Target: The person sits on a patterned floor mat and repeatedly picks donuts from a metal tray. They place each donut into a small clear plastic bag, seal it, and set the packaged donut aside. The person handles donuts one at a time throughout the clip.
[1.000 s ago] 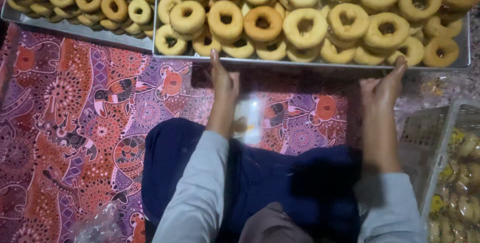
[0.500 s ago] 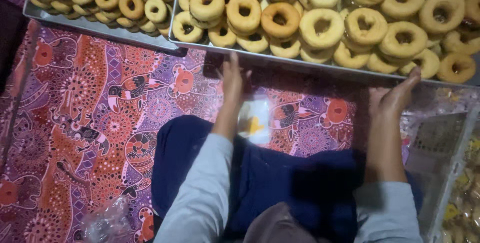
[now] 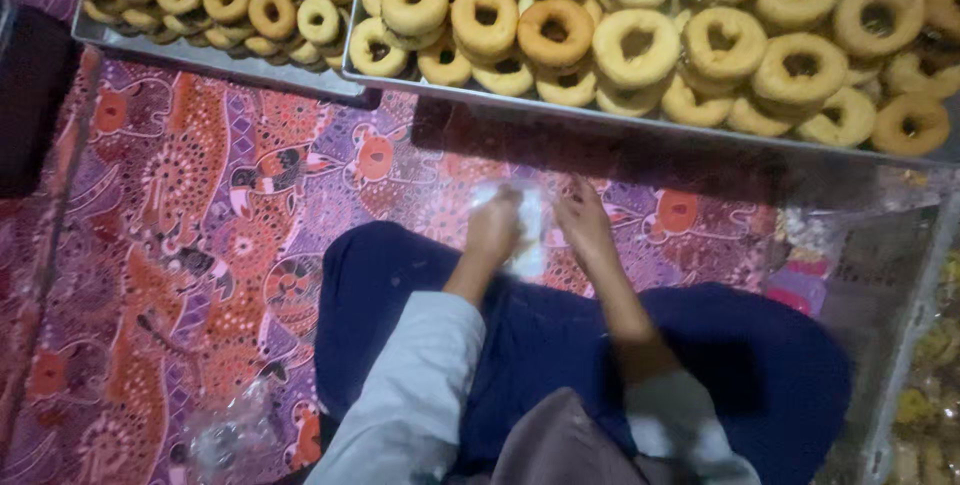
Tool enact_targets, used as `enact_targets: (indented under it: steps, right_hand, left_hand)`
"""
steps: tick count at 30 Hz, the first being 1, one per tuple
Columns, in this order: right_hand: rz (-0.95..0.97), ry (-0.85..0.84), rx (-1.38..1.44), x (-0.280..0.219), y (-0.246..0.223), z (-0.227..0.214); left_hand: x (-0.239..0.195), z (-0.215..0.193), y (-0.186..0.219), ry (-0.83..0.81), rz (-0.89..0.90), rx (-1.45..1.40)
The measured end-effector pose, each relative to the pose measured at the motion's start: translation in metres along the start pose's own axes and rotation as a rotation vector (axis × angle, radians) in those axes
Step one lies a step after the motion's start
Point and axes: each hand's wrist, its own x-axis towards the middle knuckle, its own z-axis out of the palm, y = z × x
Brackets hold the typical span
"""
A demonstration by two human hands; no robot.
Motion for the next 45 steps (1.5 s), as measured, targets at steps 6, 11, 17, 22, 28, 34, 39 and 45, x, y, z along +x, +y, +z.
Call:
enact_targets:
  steps: [6,11,17,22,28,34,39,45]
  right_hand:
    - [-0.095,-0.169,-0.119,-0.005,-0.099,0.014]
    - [-0.468,0.055,-0.248,-0.056,-0.165,-0.004]
    - [-0.564,0.061,-0.611,-0.081,-0.174,-0.013]
    - [-0.761,-0.020,-0.643,-0.059,-0.174,-0.015]
    - [-0.562,-0.167,-0.375,-0.035,-0.231,-0.038]
    - [-0.687,0.220,-0.974,0.082,-0.253,-0.093]
    - [-0.432,0.215,-0.528,0.057,-0.268,-0.086]
    - [-0.228,-0.048,0.907,-0.092,-0.235,-0.042]
  left_hand:
    - [-0.029,-0.110,0.070,0.958,0.231,-0.071]
    - [-0.043,-0.132,0.080,0.566,-0.106,-0.600]
    - [-0.084,-0.113,0.109,0.533,0.258,-0.533]
    - [-0.081,-0.131,0.128,0.765,0.149,-0.995]
    - [-0.016,-0.144,0.089,0.380,0.023,-2.109]
    - [-0.014,-0.158,0.072,0.344,0.008,-2.427]
    - [-0.015,-0.173,0.073,0.360,-0.325,-2.734]
    - [-0.013,-0.153,0.081,0.486,-0.149,-2.825]
